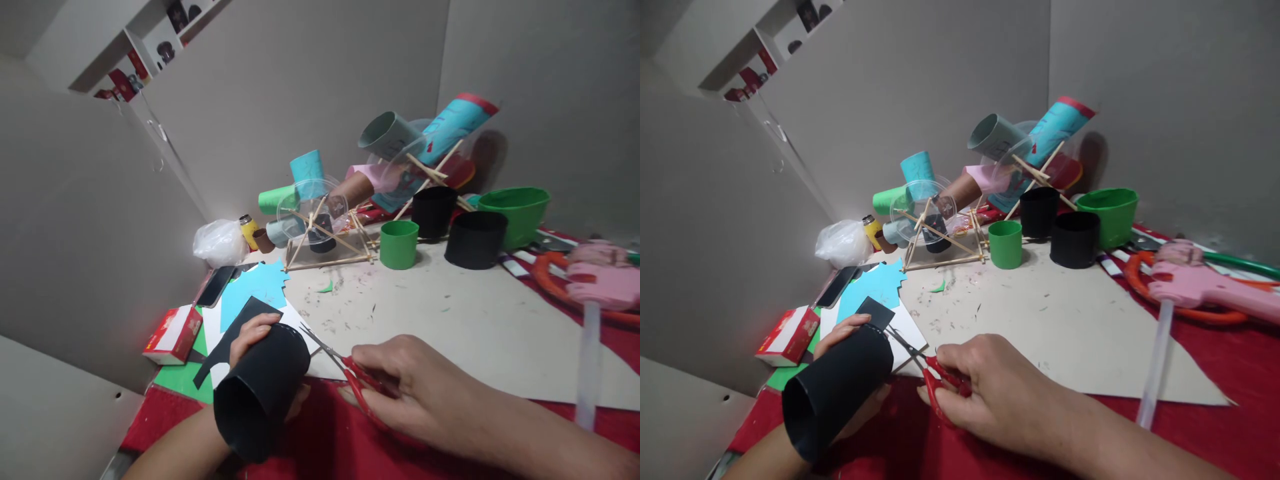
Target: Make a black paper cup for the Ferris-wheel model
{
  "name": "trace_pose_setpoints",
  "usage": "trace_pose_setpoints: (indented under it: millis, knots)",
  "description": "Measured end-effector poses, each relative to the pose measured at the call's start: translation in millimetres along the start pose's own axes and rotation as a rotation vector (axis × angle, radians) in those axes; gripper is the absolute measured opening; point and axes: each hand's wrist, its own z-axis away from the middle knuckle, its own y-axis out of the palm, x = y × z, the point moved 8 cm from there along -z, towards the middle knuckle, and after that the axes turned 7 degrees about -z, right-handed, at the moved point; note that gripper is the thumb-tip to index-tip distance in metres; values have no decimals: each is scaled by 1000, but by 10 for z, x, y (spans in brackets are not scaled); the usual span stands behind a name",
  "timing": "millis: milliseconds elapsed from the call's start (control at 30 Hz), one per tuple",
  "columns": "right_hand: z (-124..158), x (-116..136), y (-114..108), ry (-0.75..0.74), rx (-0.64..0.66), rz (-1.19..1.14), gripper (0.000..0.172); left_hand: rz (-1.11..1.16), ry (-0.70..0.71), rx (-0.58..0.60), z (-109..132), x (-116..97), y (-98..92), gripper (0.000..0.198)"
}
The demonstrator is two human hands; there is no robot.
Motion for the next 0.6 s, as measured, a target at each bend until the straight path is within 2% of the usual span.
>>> trace_pose_setpoints:
  millis: [167, 400, 600]
  knots:
    - [-2, 13, 13, 11, 22, -43, 33, 21, 54, 88, 48, 15, 24, 64]
    - [-11, 8, 25, 7, 38, -25, 32, 49, 146, 109, 114, 29, 64, 69]
    - [-6, 12, 32, -29, 47, -41, 28, 93, 145, 111, 157, 48, 81, 77]
